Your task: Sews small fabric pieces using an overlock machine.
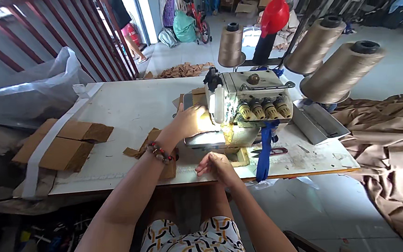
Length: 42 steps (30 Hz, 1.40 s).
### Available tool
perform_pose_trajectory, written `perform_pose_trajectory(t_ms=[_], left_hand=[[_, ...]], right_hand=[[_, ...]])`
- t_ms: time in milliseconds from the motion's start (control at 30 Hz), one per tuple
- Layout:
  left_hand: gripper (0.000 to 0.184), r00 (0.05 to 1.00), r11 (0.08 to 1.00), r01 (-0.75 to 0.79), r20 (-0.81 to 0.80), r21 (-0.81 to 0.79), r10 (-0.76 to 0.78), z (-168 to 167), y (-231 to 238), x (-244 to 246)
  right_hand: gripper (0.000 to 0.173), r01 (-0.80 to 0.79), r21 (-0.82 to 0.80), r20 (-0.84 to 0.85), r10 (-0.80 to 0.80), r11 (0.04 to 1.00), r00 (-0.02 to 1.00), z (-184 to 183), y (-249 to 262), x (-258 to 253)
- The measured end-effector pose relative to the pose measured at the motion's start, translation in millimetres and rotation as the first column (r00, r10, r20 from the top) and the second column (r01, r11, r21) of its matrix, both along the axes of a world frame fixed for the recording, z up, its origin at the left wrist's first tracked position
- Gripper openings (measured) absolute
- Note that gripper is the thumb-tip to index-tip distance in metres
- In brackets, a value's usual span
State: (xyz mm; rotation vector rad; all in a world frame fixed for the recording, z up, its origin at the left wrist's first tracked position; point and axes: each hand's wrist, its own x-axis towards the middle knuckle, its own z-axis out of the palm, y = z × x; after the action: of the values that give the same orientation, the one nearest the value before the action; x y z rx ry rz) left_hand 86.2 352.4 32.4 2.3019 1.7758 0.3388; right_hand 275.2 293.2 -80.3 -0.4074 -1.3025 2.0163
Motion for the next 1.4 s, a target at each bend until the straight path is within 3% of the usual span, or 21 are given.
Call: perform_pose_trajectory(t_ms=[67,167,267,333,433,567,600,667,700,733,800,833,867,1233,1400], left_hand=[[0.065,1.0,1.0,-0.012,0.027,0.015,0.012,-4.8,0.7,-8.9],[0.043,0.984,0.981,-0.129,0.139,0.145,0.108,2.2,-46.2,-30.9],[0.03,0.948,0.95,-0.313,0.064,-0.012,0.313,-6.8,-79.2,-68.4],[0.023,0.934,0.933,-0.356,-0.003,-0.052,0.357,-30.7,-92.2,-85.9],[0.016,0.937,0.935,-0.347,-0.014,0.08,0.349,-53.9,-101.9,-91.1],[0.018,0.958,0.881,-0.285,0.135,0.378,0.252,-59.0,-106.7,-73.8],[0.02,0.971,0.88,-0.237,0.138,0.413,0.196,-51.6,-108.7,-58.9],[0.023,0.993,0.888,-0.112,0.085,0.446,0.083,-40.4,-112.5,-22.2],[0.022,0.998,0.883,-0.055,0.059,0.467,0.03,-38.8,-111.6,-5.1],[0.02,0.999,0.876,-0.011,0.049,0.483,-0.014,-39.3,-109.0,8.5],[0.019,0.997,0.879,0.027,0.048,0.476,-0.057,-41.7,-103.9,24.9],[0.023,0.997,0.889,0.033,0.044,0.456,-0.06,-42.0,-103.3,29.7],[0.027,0.998,0.901,0.035,0.036,0.432,-0.056,-41.6,-104.0,33.7],[0.032,0.999,0.921,0.0,-0.042,0.39,0.018,-33.1,-89.5,45.0],[0.023,0.999,0.901,0.048,-0.027,0.431,-0.04,-28.4,-90.7,36.8]], right_hand=[[0.054,0.007,0.023,-0.009,-0.007,1.0,1.0,-2.5,0.1,0.4],[0.059,0.025,0.081,-0.038,-0.021,0.996,0.999,-7.3,-0.2,2.4],[0.058,0.049,0.145,-0.023,-0.046,0.988,0.999,-10.3,-1.7,0.0],[0.056,0.048,0.16,0.023,-0.052,0.986,0.998,-9.1,-2.5,-3.2],[0.053,0.063,0.198,0.089,-0.082,0.978,0.993,-5.7,-3.3,-6.0],[0.041,0.084,0.313,0.173,-0.144,0.946,0.974,0.2,-8.1,-4.0],[0.046,0.058,0.352,0.188,-0.131,0.934,0.973,2.3,-9.5,-5.0],[0.092,0.001,0.319,0.17,-0.058,0.948,0.984,5.1,-15.7,-9.8],[0.104,0.009,0.222,0.128,-0.039,0.975,0.991,7.1,-21.6,-12.6],[0.097,0.039,0.086,0.076,-0.045,0.996,0.996,9.4,-27.9,-14.6],[0.047,0.116,-0.146,0.032,-0.112,0.982,0.993,16.6,-34.9,-14.1],[0.03,0.148,-0.2,0.039,-0.144,0.968,0.989,19.4,-35.3,-10.7],[0.023,0.165,-0.214,0.052,-0.157,0.963,0.986,19.8,-34.5,-5.6],[0.022,0.272,-0.149,0.193,-0.241,0.951,0.951,35.7,-13.3,3.6],[0.027,0.176,-0.181,0.072,-0.166,0.968,0.984,34.3,-6.1,2.5]])
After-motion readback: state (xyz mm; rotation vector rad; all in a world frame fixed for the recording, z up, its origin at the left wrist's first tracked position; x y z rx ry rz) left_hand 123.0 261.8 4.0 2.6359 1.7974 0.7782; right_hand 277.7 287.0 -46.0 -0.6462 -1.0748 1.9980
